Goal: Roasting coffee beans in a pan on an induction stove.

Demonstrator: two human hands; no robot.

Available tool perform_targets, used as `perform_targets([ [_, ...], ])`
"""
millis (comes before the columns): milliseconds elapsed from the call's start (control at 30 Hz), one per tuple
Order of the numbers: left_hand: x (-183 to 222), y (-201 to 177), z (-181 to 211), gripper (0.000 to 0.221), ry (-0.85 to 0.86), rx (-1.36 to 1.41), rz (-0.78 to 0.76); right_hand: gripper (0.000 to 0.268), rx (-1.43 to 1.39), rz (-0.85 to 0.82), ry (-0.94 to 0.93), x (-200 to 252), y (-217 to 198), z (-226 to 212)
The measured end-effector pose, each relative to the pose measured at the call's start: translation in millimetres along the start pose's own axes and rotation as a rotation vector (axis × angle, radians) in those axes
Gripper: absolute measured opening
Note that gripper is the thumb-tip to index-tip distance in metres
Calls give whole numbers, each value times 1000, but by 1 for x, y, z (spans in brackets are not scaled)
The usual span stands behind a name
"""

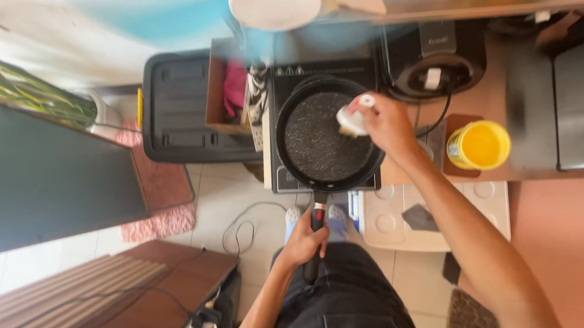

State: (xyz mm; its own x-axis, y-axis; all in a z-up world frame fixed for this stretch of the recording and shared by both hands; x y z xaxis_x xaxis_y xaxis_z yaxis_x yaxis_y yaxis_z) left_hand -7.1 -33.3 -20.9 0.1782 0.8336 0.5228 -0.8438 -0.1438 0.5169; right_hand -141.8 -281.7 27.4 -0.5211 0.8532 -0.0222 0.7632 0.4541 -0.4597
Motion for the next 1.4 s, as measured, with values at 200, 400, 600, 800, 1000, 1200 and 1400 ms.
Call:
perform_targets([
  [200,-57,-40,20,29,38,-128,119,16,76,373,40,-17,25,29],
  [400,-101,-63,4,19,92,-18,41,17,186,121,185,-20,28,46],
  [600,-105,-41,10,23,4,120,36,15,156,411,200,-73,22,52],
  [800,-110,-48,-5,23,6,169,0,12,6,14,87,-64,63,67],
  [1000,-117,-45,-17,19,4,191,-24,14,354,280,58,-107,16,66],
  [1200,-115,-37,-24,18,7,218,-4,13,-68,6,-35,-79,80,27],
  [1400,-108,-31,-13,19,0,199,39,26,503,-116,185,-66,14,62],
])
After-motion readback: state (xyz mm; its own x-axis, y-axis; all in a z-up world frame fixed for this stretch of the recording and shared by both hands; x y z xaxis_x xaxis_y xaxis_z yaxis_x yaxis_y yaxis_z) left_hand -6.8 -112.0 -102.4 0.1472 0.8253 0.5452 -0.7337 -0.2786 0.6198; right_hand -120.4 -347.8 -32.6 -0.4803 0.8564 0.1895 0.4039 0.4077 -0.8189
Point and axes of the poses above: each hand's wrist, its own x-axis away from the middle knuckle, its own y-axis out of the palm, z = x × y, the point moved 4 cm from there along -x, towards the middle knuckle, and after that the axes turned 15 degrees about x, right-handed, at the moved point
